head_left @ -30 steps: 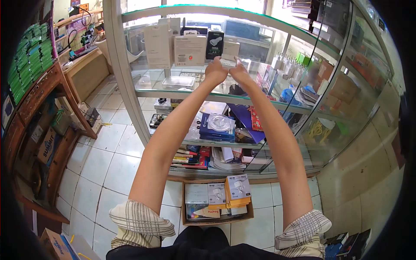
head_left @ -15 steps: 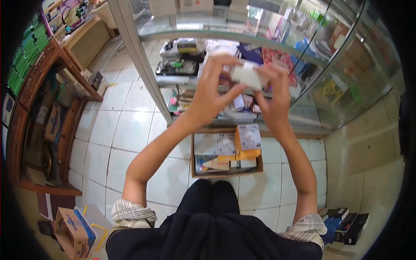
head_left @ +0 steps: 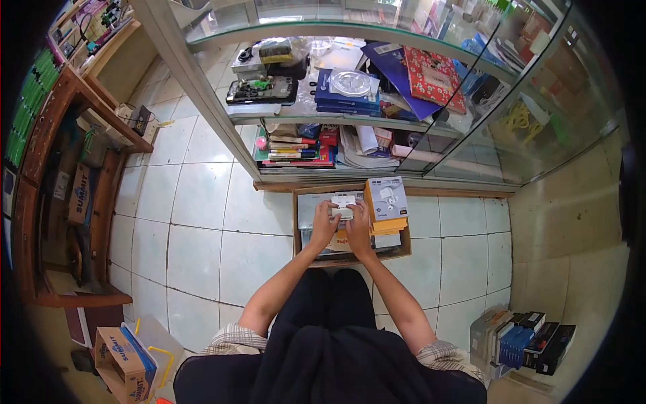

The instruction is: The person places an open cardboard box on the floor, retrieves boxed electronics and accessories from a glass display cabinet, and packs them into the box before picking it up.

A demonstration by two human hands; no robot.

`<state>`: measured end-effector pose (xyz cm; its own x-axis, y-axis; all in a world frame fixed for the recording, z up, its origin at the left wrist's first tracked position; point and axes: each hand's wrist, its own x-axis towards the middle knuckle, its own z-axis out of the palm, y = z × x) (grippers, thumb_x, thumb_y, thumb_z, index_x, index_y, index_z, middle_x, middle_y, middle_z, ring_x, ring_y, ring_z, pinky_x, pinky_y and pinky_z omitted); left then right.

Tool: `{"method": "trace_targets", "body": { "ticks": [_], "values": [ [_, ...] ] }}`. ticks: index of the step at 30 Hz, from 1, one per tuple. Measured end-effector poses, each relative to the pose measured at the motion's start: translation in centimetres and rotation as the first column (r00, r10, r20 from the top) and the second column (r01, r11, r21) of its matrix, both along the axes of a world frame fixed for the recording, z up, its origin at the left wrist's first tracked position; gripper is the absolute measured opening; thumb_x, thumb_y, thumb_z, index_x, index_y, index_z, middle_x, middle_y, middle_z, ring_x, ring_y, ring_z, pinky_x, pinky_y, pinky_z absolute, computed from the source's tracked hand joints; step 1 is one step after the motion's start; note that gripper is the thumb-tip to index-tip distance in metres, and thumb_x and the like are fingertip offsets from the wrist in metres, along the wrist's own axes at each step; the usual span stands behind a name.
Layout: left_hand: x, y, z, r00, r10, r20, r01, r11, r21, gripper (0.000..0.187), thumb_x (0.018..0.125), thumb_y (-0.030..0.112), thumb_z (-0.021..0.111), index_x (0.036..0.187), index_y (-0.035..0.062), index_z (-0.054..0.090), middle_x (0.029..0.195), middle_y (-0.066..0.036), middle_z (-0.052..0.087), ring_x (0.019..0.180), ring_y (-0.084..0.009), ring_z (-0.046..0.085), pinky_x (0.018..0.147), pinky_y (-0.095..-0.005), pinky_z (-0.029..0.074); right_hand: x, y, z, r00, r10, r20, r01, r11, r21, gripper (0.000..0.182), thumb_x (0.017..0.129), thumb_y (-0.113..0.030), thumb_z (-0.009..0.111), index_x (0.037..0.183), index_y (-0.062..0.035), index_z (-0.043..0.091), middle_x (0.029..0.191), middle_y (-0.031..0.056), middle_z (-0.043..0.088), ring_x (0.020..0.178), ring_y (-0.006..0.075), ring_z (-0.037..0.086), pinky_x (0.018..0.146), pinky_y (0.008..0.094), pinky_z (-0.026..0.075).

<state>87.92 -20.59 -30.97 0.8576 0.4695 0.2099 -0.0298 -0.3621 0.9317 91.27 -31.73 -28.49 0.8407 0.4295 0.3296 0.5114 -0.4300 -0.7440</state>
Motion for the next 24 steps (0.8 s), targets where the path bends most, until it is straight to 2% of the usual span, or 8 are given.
{"method": "trace_targets", "body": {
  "ticks": [2, 6, 9, 11, 14, 18, 20, 24],
  "values": [
    [0.7, -0.1, -1.2, 0.998, -0.049, -0.045, 0.048, 0.999, -0.018, 0.028, 0.071, -0.003, 0.056, 0.097, 0.0021, 0.045, 0.098, -0.015, 0.045, 0.08, -0.0293, 0.054, 0.068, -0.031, 0.05, 0.3, 0.3, -1.0, 0.998, -0.061, -0.032, 0.062, 0.998, 0.027, 0.039, 0.067, 0.011, 0.045, 0.103, -0.0016, 0.044, 0.114, 0.0186, 0.035, 0.105, 0.0364, 0.041, 0.084, 0.0391, 0.038],
    [2.1, -0.3, -2.0, 0.982, -0.1, -0.159, 0.079, 0.988, -0.136, 0.029, 0.07, -0.005, 0.055, 0.096, 0.003, 0.046, 0.094, -0.015, 0.048, 0.079, -0.0292, 0.055, 0.069, -0.0325, 0.049, 1.4, 0.5, -3.2, 0.991, -0.115, -0.066, 0.114, 0.993, -0.013, 0.04, 0.068, 0.011, 0.043, 0.106, 0.0001, 0.042, 0.117, 0.0206, 0.033, 0.108, 0.0375, 0.039, 0.087, 0.0398, 0.036],
    [3.0, -0.4, -2.5, 0.982, -0.044, -0.186, 0.045, 0.999, 0.001, 0.031, 0.068, -0.007, 0.054, 0.096, 0.0037, 0.047, 0.093, -0.015, 0.049, 0.078, -0.0296, 0.056, 0.068, -0.0337, 0.048, 1.9, 0.8, -4.5, 0.985, -0.148, -0.091, 0.129, 0.975, -0.182, 0.04, 0.071, 0.008, 0.043, 0.111, 0.0008, 0.04, 0.122, 0.0222, 0.03, 0.114, 0.0379, 0.034, 0.093, 0.0415, 0.031],
    [3.4, 0.0, -4.4, 0.983, -0.077, -0.165, 0.094, 0.991, 0.097, 0.034, 0.067, -0.007, 0.054, 0.099, 0.0044, 0.047, 0.097, -0.015, 0.05, 0.086, -0.0315, 0.054, 0.072, -0.0366, 0.046, 1.9, 0.9, -6.1, 0.991, -0.069, 0.114, 0.103, 0.943, -0.318, 0.048, 0.073, 0.004, 0.05, 0.118, 0.0021, 0.034, 0.127, 0.0243, 0.024, 0.119, 0.0407, 0.026, 0.096, 0.046, 0.026],
    [3.2, 0.5, -5.2, 0.984, -0.111, -0.141, 0.139, 0.967, 0.212, 0.037, 0.067, -0.006, 0.055, 0.101, 0.0051, 0.047, 0.104, -0.016, 0.048, 0.097, -0.0342, 0.048, 0.082, -0.0392, 0.041, 1.3, 1.2, -4.2, 0.997, -0.058, 0.048, 0.07, 0.954, -0.29, 0.047, 0.073, 0.002, 0.05, 0.117, 0.0039, 0.035, 0.127, 0.026, 0.025, 0.12, 0.0426, 0.021, 0.098, 0.0484, 0.023],
    [2.4, 1.0, 2.8, 0.99, -0.138, -0.031, 0.141, 0.959, 0.247, 0.038, 0.068, -0.003, 0.056, 0.104, 0.0052, 0.046, 0.114, -0.017, 0.043, 0.107, -0.0355, 0.04, 0.09, -0.0404, 0.034, 1.8, 1.5, -0.8, 0.987, -0.018, 0.159, 0.044, 0.986, -0.16, 0.047, 0.073, 0.002, 0.05, 0.118, 0.0029, 0.036, 0.128, 0.0261, 0.023, 0.121, 0.0438, 0.02, 0.098, 0.0487, 0.021],
    [2.0, 1.6, 8.4, 0.971, -0.211, 0.11, 0.177, 0.95, 0.258, 0.041, 0.069, 0.0, 0.058, 0.107, 0.0045, 0.045, 0.12, -0.017, 0.038, 0.112, -0.0358, 0.036, 0.094, -0.0389, 0.031, 2.3, 1.2, 5.2, 0.987, 0.057, 0.149, -0.038, 0.991, -0.125, 0.05, 0.072, 0.003, 0.05, 0.12, 0.0012, 0.036, 0.13, 0.0261, 0.022, 0.122, 0.0429, 0.019, 0.099, 0.0489, 0.02],
    [2.5, 2.8, 22.5, 0.899, -0.286, 0.331, 0.124, 0.892, 0.434, 0.043, 0.072, 0.004, 0.059, 0.111, 0.0047, 0.043, 0.124, -0.017, 0.035, 0.118, -0.0334, 0.032, 0.096, -0.0383, 0.028, 4.4, 0.6, 20.2, 0.927, 0.05, 0.373, -0.086, 0.993, 0.079, 0.052, 0.073, 0.003, 0.049, 0.123, -0.0048, 0.036, 0.132, 0.0204, 0.022, 0.123, 0.037, 0.022, 0.099, 0.0431, 0.022]
  ]
}}
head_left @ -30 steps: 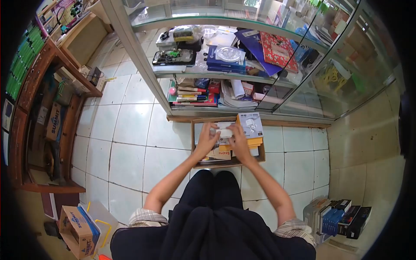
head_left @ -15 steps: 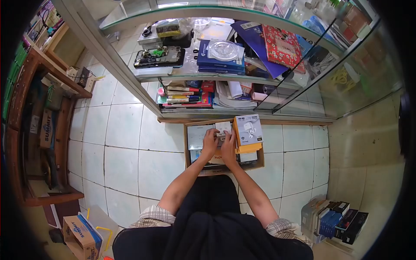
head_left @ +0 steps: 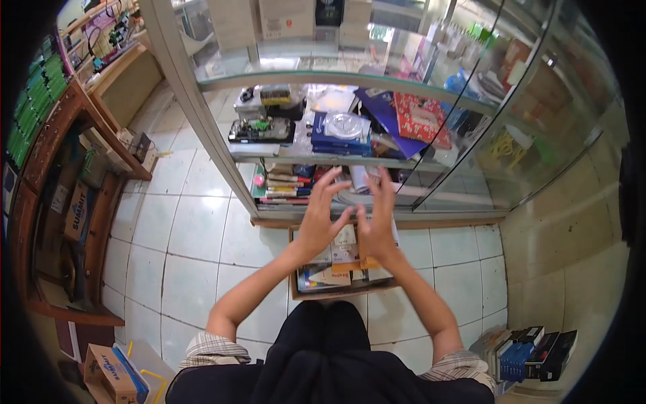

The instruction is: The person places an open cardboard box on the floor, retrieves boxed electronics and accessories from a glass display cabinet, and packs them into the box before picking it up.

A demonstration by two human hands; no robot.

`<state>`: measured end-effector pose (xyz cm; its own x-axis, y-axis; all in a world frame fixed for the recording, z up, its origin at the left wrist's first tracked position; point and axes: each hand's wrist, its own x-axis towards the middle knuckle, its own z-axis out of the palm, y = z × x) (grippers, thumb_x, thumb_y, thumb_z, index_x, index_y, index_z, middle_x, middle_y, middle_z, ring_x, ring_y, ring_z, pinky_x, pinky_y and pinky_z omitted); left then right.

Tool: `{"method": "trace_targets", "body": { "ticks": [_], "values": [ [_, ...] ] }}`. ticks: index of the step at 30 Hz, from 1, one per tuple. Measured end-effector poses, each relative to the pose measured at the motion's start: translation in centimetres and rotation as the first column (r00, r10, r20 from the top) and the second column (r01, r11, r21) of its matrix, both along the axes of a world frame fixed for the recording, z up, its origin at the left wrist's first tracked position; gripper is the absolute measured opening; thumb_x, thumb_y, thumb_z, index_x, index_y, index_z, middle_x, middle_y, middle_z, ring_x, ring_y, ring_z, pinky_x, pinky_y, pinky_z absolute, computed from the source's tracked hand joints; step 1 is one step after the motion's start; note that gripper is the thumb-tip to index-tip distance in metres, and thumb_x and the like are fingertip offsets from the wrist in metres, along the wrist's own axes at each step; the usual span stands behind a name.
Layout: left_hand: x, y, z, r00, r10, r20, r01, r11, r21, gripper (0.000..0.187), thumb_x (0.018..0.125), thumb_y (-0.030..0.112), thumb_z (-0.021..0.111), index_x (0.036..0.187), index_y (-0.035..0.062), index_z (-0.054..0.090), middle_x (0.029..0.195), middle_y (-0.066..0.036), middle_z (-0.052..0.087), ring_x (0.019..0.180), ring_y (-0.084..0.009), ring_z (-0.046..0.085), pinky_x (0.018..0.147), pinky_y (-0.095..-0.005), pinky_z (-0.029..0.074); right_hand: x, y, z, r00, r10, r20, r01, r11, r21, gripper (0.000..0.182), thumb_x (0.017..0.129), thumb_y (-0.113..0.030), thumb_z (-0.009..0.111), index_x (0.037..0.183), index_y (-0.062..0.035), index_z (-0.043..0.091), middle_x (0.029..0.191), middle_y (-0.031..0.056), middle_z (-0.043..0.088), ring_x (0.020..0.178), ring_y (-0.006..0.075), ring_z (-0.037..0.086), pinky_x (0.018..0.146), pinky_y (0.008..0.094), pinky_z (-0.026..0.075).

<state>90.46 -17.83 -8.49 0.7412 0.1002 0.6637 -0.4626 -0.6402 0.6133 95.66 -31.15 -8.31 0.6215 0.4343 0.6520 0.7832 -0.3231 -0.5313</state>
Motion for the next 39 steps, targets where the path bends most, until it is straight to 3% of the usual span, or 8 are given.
{"method": "trace_targets", "body": {
  "ticks": [10, 14, 19, 22, 28, 32, 34, 39],
  "values": [
    [7.6, 2.1, 18.6, 0.877, 0.045, 0.478, -0.091, 0.993, 0.072, 0.048, 0.075, 0.018, 0.058, 0.114, 0.0002, 0.038, 0.116, -0.017, 0.041, 0.112, -0.0303, 0.036, 0.095, -0.0365, 0.028, 9.1, 3.9, 19.0, 0.874, -0.002, 0.486, -0.112, 0.973, 0.204, 0.047, 0.074, 0.003, 0.048, 0.119, -0.0045, 0.038, 0.126, 0.0211, 0.029, 0.116, 0.0368, 0.031, 0.096, 0.0432, 0.026],
    [16.8, 5.4, 17.5, 0.899, 0.133, 0.417, -0.189, 0.977, 0.096, 0.051, 0.076, 0.021, 0.057, 0.115, -0.0028, 0.035, 0.113, -0.02, 0.042, 0.11, -0.0328, 0.036, 0.093, -0.0382, 0.029, 19.8, 9.1, 16.3, 0.916, -0.103, 0.388, 0.056, 0.99, 0.133, 0.055, 0.072, -0.003, 0.052, 0.123, -0.0012, 0.029, 0.124, 0.0244, 0.028, 0.112, 0.0421, 0.032, 0.093, 0.0455, 0.029],
    [24.2, 8.2, 18.5, 0.947, 0.301, -0.115, -0.305, 0.952, -0.011, 0.064, 0.071, 0.031, 0.06, 0.119, -0.001, 0.032, 0.113, -0.027, 0.041, 0.109, -0.0379, 0.04, 0.091, -0.0407, 0.033, 24.4, 12.2, 17.3, 0.95, -0.21, 0.229, 0.214, 0.977, 0.008, 0.063, 0.072, -0.014, 0.056, 0.122, 0.0052, 0.023, 0.121, 0.0286, 0.027, 0.111, 0.0458, 0.031, 0.093, 0.0474, 0.029],
    [28.0, 9.0, 18.2, 0.843, 0.412, -0.346, -0.436, 0.9, 0.009, 0.064, 0.073, 0.036, 0.056, 0.12, 0.0007, 0.03, 0.114, -0.028, 0.04, 0.106, -0.0397, 0.043, 0.091, -0.0433, 0.033, 26.6, 13.5, 17.7, 0.938, -0.288, -0.191, 0.273, 0.957, -0.1, 0.064, 0.074, -0.019, 0.055, 0.121, 0.0083, 0.022, 0.122, 0.0304, 0.027, 0.115, 0.0431, 0.03, 0.095, 0.0453, 0.028],
    [30.6, 11.1, 16.8, 0.977, 0.029, -0.212, -0.048, 0.995, -0.085, 0.058, 0.074, 0.037, 0.052, 0.117, 0.0019, 0.035, 0.118, -0.031, 0.032, 0.099, -0.0466, 0.047, 0.091, -0.0435, 0.033, 29.8, 13.9, 17.5, 0.961, -0.167, -0.22, 0.12, 0.97, -0.212, 0.068, 0.075, -0.02, 0.053, 0.127, 0.0051, 0.018, 0.121, 0.0304, 0.035, 0.114, 0.0385, 0.036, 0.096, 0.0378, 0.031],
    [27.7, 9.9, 18.6, 0.958, 0.121, -0.261, -0.098, 0.99, 0.098, 0.051, 0.075, 0.032, 0.053, 0.113, 0.0008, 0.039, 0.113, -0.029, 0.034, 0.1, -0.0438, 0.046, 0.089, -0.0404, 0.035, 28.7, 13.5, 17.6, 0.937, 0.076, -0.34, -0.046, 0.994, 0.095, 0.055, 0.075, -0.017, 0.049, 0.123, 0.0016, 0.033, 0.121, 0.026, 0.04, 0.113, 0.0379, 0.038, 0.095, 0.0366, 0.03],
    [26.1, 8.5, 19.2, 0.958, 0.228, -0.175, -0.259, 0.949, -0.182, 0.045, 0.076, 0.026, 0.055, 0.11, 0.0015, 0.041, 0.107, -0.025, 0.036, 0.1, -0.0368, 0.044, 0.087, -0.0363, 0.037, 27.3, 13.3, 17.6, 0.925, 0.127, -0.359, -0.056, 0.978, 0.202, 0.05, 0.074, -0.017, 0.049, 0.121, -0.0009, 0.04, 0.12, 0.0243, 0.041, 0.113, 0.0374, 0.038, 0.096, 0.0372, 0.029],
    [20.1, 6.2, 19.4, 1.0, 0.003, 0.03, 0.009, 0.927, -0.376, 0.039, 0.08, 0.026, 0.056, 0.107, 0.0005, 0.045, 0.104, -0.013, 0.042, 0.09, -0.0196, 0.05, 0.08, -0.0291, 0.043, 20.2, 10.1, 17.4, 0.985, 0.113, -0.131, -0.054, 0.918, 0.393, 0.034, 0.075, -0.018, 0.055, 0.109, -0.0156, 0.054, 0.106, 0.0173, 0.048, 0.109, 0.0305, 0.037, 0.093, 0.0386, 0.025]
  ]
}}
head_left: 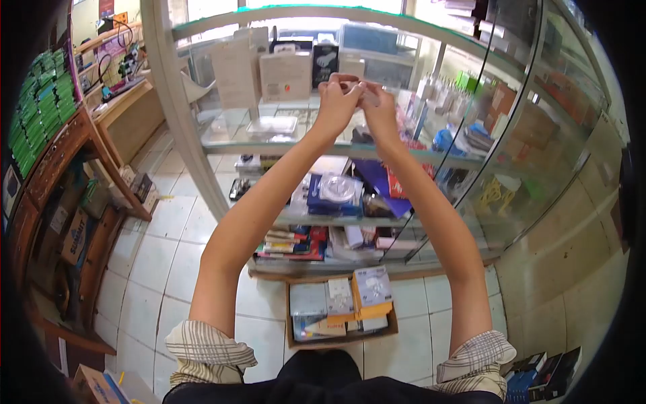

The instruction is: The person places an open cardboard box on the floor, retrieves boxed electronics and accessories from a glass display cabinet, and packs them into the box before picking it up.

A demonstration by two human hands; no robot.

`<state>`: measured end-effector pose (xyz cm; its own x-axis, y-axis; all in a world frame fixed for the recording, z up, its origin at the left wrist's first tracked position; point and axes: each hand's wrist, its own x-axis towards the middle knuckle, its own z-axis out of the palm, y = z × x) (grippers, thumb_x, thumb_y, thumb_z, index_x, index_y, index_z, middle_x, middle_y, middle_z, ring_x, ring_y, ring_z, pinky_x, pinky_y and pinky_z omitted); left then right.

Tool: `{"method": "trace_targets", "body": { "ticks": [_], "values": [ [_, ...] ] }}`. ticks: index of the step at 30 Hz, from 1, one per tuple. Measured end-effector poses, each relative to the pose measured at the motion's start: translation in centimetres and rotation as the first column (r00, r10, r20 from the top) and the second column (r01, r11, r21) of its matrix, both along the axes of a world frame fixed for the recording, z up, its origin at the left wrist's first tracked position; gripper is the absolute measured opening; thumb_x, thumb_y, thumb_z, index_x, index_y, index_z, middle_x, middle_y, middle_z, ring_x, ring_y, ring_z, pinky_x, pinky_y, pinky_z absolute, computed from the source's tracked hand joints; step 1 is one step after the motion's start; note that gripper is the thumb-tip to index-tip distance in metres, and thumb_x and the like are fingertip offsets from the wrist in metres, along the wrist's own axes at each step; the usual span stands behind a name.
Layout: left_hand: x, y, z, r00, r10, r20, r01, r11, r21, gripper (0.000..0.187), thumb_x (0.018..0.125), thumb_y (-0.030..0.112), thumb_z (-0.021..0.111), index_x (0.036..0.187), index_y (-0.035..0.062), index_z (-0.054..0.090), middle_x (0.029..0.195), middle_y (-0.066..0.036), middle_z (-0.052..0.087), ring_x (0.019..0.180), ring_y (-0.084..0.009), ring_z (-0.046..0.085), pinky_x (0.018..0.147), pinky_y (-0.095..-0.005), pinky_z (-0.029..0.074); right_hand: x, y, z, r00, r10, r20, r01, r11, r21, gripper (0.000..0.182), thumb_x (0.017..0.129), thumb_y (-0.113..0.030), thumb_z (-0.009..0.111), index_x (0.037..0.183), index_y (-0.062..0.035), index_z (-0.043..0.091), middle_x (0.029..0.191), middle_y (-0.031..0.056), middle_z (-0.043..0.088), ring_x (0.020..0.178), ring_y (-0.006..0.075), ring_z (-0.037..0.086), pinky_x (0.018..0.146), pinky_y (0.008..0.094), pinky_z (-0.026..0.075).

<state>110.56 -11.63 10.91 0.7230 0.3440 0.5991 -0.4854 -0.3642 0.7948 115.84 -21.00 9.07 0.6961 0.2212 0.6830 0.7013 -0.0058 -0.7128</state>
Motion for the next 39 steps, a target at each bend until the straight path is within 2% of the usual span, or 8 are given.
{"method": "trace_targets", "body": {
  "ticks": [5, 12, 14, 18, 23, 28, 32, 39],
  "values": [
    [-12.6, -4.7, -3.4, 0.95, -0.265, 0.166, 0.305, 0.902, -0.305, 0.033, 0.082, 0.019, 0.054, 0.108, 0.0008, 0.046, 0.1, -0.01, 0.036, 0.084, -0.0143, 0.049, 0.072, -0.0242, 0.044, -14.5, -6.1, -2.2, 0.947, -0.14, 0.289, 0.152, 0.988, -0.018, 0.034, 0.071, -0.005, 0.057, 0.104, -0.013, 0.055, 0.107, 0.0115, 0.042, 0.1, 0.0286, 0.036, 0.089, 0.0372, 0.028],
    [-22.8, -9.5, -21.1, 0.957, -0.277, -0.086, 0.153, 0.736, -0.66, 0.022, 0.086, 0.015, 0.05, 0.104, 0.0032, 0.047, 0.109, -0.003, 0.039, 0.087, -0.01, 0.05, 0.066, -0.0215, 0.044, -25.0, -11.1, -17.4, 0.988, -0.104, 0.118, 0.138, 0.932, -0.334, 0.037, 0.067, 0.0, 0.057, 0.102, -0.0105, 0.054, 0.11, 0.0126, 0.038, 0.103, 0.0309, 0.031, 0.088, 0.0407, 0.028],
    [-24.0, -10.7, -27.2, 0.932, -0.151, -0.328, -0.076, 0.805, -0.588, 0.021, 0.085, 0.02, 0.051, 0.101, 0.0078, 0.052, 0.089, 0.003, 0.051, 0.069, -0.0024, 0.044, 0.058, -0.0153, 0.037, -26.2, -11.5, -23.6, 0.992, -0.117, 0.05, 0.127, 0.892, -0.434, 0.037, 0.067, 0.002, 0.056, 0.103, -0.0095, 0.054, 0.109, 0.0139, 0.039, 0.103, 0.0316, 0.031, 0.088, 0.0411, 0.028],
    [-23.2, -11.0, -38.6, 0.888, -0.116, -0.444, -0.16, 0.83, -0.535, 0.019, 0.084, 0.014, 0.05, 0.1, 0.0039, 0.053, 0.102, -0.005, 0.05, 0.076, -0.0085, 0.05, 0.062, -0.0193, 0.042, -26.2, -11.4, -32.2, 0.989, -0.134, -0.059, 0.083, 0.845, -0.529, 0.036, 0.068, 0.003, 0.054, 0.103, -0.0072, 0.052, 0.109, 0.0166, 0.039, 0.106, 0.0338, 0.031, 0.088, 0.0424, 0.029],
    [-21.4, -11.2, -44.0, 0.881, -0.022, -0.473, -0.186, 0.903, -0.388, 0.026, 0.084, 0.011, 0.05, 0.108, 0.0032, 0.052, 0.124, -0.016, 0.042, 0.099, -0.015, 0.051, 0.075, -0.0229, 0.044, -24.2, -10.7, -38.1, 0.985, -0.151, -0.088, 0.079, 0.834, -0.545, 0.034, 0.069, 0.006, 0.049, 0.101, -0.0057, 0.052, 0.112, 0.0194, 0.037, 0.105, 0.0366, 0.033, 0.089, 0.0444, 0.029],
    [-20.3, -11.5, -45.0, 0.838, -0.036, -0.545, -0.113, 0.965, -0.238, 0.04, 0.086, 0.02, 0.045, 0.12, 0.0002, 0.039, 0.129, -0.022, 0.034, 0.121, -0.0323, 0.031, 0.098, -0.0321, 0.025, -23.0, -10.5, -41.5, 0.975, -0.17, -0.142, 0.057, 0.813, -0.579, 0.034, 0.073, 0.001, 0.051, 0.106, -0.0029, 0.048, 0.118, 0.0221, 0.033, 0.114, 0.04, 0.028, 0.095, 0.0453, 0.026],
    [-19.4, -12.0, -45.8, 0.81, -0.134, -0.571, -0.127, 0.911, -0.393, 0.045, 0.087, 0.024, 0.042, 0.124, -0.0004, 0.033, 0.131, -0.021, 0.031, 0.122, -0.0322, 0.03, 0.099, -0.0318, 0.024, -22.5, -10.8, -41.2, 0.972, -0.149, -0.181, -0.001, 0.769, -0.639, 0.041, 0.075, -0.001, 0.051, 0.114, -0.0015, 0.041, 0.124, 0.0231, 0.028, 0.12, 0.0419, 0.021, 0.099, 0.0458, 0.023],
    [-20.2, -10.6, -43.8, 0.843, -0.101, -0.529, 0.021, 0.988, -0.156, 0.052, 0.087, 0.027, 0.042, 0.127, -0.0009, 0.025, 0.136, -0.02, 0.021, 0.126, -0.032, 0.02, 0.101, -0.0353, 0.018, -22.5, -10.9, -39.8, 0.995, -0.091, -0.045, 0.033, 0.71, -0.704, 0.042, 0.075, -0.001, 0.048, 0.116, 0.0019, 0.039, 0.129, 0.0237, 0.024, 0.123, 0.0428, 0.017, 0.099, 0.048, 0.019]
  ]
}}
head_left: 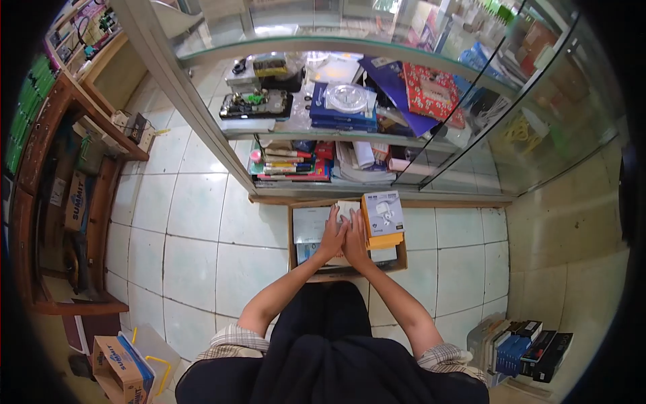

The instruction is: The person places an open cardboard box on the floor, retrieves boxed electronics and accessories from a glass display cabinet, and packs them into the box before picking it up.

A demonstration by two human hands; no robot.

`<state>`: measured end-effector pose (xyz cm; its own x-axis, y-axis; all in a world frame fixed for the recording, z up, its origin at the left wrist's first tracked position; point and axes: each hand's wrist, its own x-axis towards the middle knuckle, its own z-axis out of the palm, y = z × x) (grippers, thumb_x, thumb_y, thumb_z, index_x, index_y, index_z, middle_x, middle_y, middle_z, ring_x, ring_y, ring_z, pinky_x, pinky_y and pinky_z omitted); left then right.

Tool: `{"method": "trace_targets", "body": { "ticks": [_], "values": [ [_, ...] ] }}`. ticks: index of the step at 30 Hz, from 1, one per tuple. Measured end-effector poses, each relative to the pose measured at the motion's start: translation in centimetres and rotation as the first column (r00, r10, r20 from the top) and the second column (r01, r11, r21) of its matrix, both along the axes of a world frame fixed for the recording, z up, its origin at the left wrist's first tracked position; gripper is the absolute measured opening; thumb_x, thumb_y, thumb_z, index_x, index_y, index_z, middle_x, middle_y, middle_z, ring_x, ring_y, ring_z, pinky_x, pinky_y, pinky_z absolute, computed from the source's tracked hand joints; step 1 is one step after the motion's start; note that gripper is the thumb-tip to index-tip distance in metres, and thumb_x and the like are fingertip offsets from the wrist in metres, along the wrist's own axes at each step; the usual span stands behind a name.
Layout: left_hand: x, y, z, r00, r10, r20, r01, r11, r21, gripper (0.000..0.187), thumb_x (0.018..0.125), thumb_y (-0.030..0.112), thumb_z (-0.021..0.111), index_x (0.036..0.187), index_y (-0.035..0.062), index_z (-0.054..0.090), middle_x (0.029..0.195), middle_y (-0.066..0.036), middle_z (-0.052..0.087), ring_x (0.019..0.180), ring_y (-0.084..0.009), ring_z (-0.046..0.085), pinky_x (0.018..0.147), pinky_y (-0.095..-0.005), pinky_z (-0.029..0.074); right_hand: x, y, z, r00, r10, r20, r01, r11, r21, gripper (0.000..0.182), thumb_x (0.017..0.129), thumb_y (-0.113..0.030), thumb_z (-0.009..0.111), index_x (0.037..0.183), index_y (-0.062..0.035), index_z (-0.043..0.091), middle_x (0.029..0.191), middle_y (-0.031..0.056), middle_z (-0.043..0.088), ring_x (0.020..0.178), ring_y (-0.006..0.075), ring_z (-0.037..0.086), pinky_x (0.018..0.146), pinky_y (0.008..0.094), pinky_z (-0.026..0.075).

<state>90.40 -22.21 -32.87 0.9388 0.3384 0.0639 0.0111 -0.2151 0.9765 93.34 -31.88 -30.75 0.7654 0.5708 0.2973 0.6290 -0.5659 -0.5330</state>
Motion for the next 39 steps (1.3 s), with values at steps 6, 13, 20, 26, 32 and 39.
{"method": "trace_targets", "body": {
  "ticks": [6, 13, 20, 26, 32, 39],
  "values": [
    [-0.1, 3.0, 18.4, 0.929, -0.061, 0.364, 0.002, 0.987, 0.159, 0.052, 0.085, 0.019, 0.047, 0.127, -0.0014, 0.025, 0.134, -0.019, 0.024, 0.125, -0.0291, 0.022, 0.101, -0.0343, 0.018, 0.6, 0.6, 16.8, 0.987, 0.134, 0.094, -0.158, 0.926, 0.343, 0.036, 0.077, 0.002, 0.044, 0.113, 0.0, 0.044, 0.125, 0.0218, 0.032, 0.119, 0.0386, 0.028, 0.098, 0.0441, 0.023],
    [4.6, 4.5, 39.0, 0.593, -0.144, 0.793, 0.039, 0.988, 0.15, 0.046, 0.084, 0.013, 0.045, 0.125, -0.0023, 0.028, 0.126, -0.016, 0.034, 0.121, -0.0233, 0.029, 0.101, -0.032, 0.019, 7.4, 2.5, 37.5, 0.846, -0.033, 0.532, -0.346, 0.725, 0.596, 0.035, 0.075, -0.001, 0.047, 0.109, -0.0004, 0.045, 0.115, 0.0167, 0.04, 0.109, 0.0311, 0.038, 0.094, 0.0376, 0.029],
    [21.8, 9.3, 44.3, 0.775, 0.084, 0.626, -0.127, 0.992, 0.023, 0.047, 0.079, 0.005, 0.042, 0.124, -0.003, 0.027, 0.124, -0.018, 0.037, 0.119, -0.024, 0.033, 0.099, -0.0318, 0.024, 23.5, 11.7, 42.0, 0.968, -0.207, 0.142, 0.044, 0.697, 0.716, 0.048, 0.071, -0.005, 0.049, 0.115, 0.0024, 0.032, 0.113, 0.0268, 0.033, 0.105, 0.0396, 0.037, 0.091, 0.0413, 0.031],
    [33.2, 13.7, 42.5, 0.862, 0.118, 0.493, -0.148, 0.989, 0.022, 0.053, 0.071, 0.001, 0.041, 0.122, -0.0074, 0.027, 0.119, -0.019, 0.04, 0.113, -0.0247, 0.038, 0.096, -0.0299, 0.027, 32.5, 15.2, 40.9, 0.983, -0.178, -0.052, 0.17, 0.755, 0.633, 0.061, 0.066, -0.006, 0.051, 0.121, 0.0035, 0.026, 0.115, 0.0282, 0.032, 0.109, 0.0418, 0.035, 0.094, 0.0407, 0.03],
    [33.7, 12.7, 44.0, 0.931, 0.086, 0.356, -0.104, 0.994, 0.031, 0.064, 0.068, 0.002, 0.042, 0.127, -0.0079, 0.02, 0.125, -0.024, 0.034, 0.119, -0.0298, 0.032, 0.098, -0.0318, 0.026, 39.9, 16.7, 40.0, 0.989, 0.07, -0.13, 0.011, 0.841, 0.541, 0.08, 0.067, -0.015, 0.053, 0.131, 0.0057, 0.009, 0.131, 0.0297, 0.019, 0.123, 0.0363, 0.023, 0.101, 0.0351, 0.023],
    [37.5, 11.7, 42.5, 0.86, 0.325, 0.395, -0.427, 0.881, 0.205, 0.075, 0.071, 0.01, 0.049, 0.126, -0.0137, 0.003, 0.131, -0.032, 0.014, 0.12, -0.0412, 0.024, 0.101, -0.0378, 0.02, 41.7, 15.6, 40.1, 0.922, 0.218, -0.319, 0.016, 0.803, 0.596, 0.08, 0.073, -0.006, 0.054, 0.133, 0.0037, 0.001, 0.131, 0.019, 0.029, 0.118, 0.0234, 0.033, 0.096, 0.0301, 0.03]
  ]
}}
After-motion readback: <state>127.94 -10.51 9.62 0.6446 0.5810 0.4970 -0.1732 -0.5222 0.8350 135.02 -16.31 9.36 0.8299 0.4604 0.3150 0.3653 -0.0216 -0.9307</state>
